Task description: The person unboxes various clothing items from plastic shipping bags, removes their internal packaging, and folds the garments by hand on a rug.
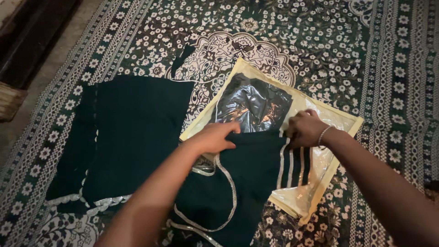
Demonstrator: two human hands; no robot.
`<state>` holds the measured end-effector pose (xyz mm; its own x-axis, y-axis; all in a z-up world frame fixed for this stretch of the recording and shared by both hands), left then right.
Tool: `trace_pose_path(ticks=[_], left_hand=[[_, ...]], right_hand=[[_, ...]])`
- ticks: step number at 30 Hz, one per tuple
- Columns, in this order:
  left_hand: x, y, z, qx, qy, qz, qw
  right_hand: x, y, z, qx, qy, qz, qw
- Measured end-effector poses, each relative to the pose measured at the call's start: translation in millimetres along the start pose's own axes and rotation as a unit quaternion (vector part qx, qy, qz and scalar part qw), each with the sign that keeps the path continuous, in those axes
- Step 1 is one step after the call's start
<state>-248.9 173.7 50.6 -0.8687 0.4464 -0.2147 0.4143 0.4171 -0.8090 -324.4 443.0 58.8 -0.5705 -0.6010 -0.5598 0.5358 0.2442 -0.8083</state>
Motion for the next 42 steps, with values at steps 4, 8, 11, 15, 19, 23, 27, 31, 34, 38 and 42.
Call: trace_pose_path(ticks=[4, 8, 11, 15, 19, 23, 27, 31, 34, 38, 42], left_hand=[[-12.1, -7.8, 1.7, -0.011, 0.059, 0.002, 0.998], [-20.9, -18.8, 6.6, -0.039, -0.026, 0.067, 0.997], [-41.7, -44.4, -4.1, -0.005, -0.002, 0.014, 1.0], [-71.4, -71.7, -24.7, 0.016, -0.034, -0.02, 0.999], [-86.5, -88.0, -53.6, 0.035, -0.035, 0.002, 0.999], [-96.5, -100.0, -105.1, 0.074, 0.05, -0.027, 0.996], [-97.7, -101.7, -141.2, 0.106, -0.02, 0.13, 0.986], [-90.5, -81.9, -154.6, 0.192, 0.024, 0.285, 0.939], [-75.3, -67.9, -136.3, 0.171, 0.008, 0.334, 0.927], [-58.8, -64.2, -117.6, -0.077, 0.01, 0.271, 0.96], [-59.6, -74.8, -118.8, -0.292, -0.092, 0.182, 0.935]], right_hand=[[1.1, 24.4, -28.7, 0.301, -0.033, -0.057, 0.951], [-4.8, 38.6, -44.2, 0.306, 0.0, -0.056, 0.95], [-20.9, 34.6, -49.6, 0.407, -0.005, -0.092, 0.909], [-36.8, 28.2, -50.2, 0.622, -0.024, -0.119, 0.774], [-52.6, 12.2, -47.0, 0.641, 0.021, -0.187, 0.744], [-63.9, -25.8, -30.1, 0.615, -0.07, -0.278, 0.735], [-65.1, -40.5, -24.6, 0.563, -0.05, -0.292, 0.771], [-56.8, -38.2, -19.0, 0.536, -0.031, -0.307, 0.786], [-59.7, -39.7, -15.1, 0.546, 0.007, -0.331, 0.769], [-76.9, -55.4, 4.6, 0.53, 0.006, -0.361, 0.767], [-111.7, -79.9, 60.0, 0.455, -0.099, -0.469, 0.75]])
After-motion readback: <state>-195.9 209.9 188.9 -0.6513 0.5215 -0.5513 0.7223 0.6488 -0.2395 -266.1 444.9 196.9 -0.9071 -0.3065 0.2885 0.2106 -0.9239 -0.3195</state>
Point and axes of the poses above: each hand's wrist, its own x-axis towards the middle knuckle, its own y-axis out of the palm, z = x × y, the point moved 5 cm from there along x, towards the middle knuckle, and after that the axes turned 9 degrees about x, right-handed, at the moved point
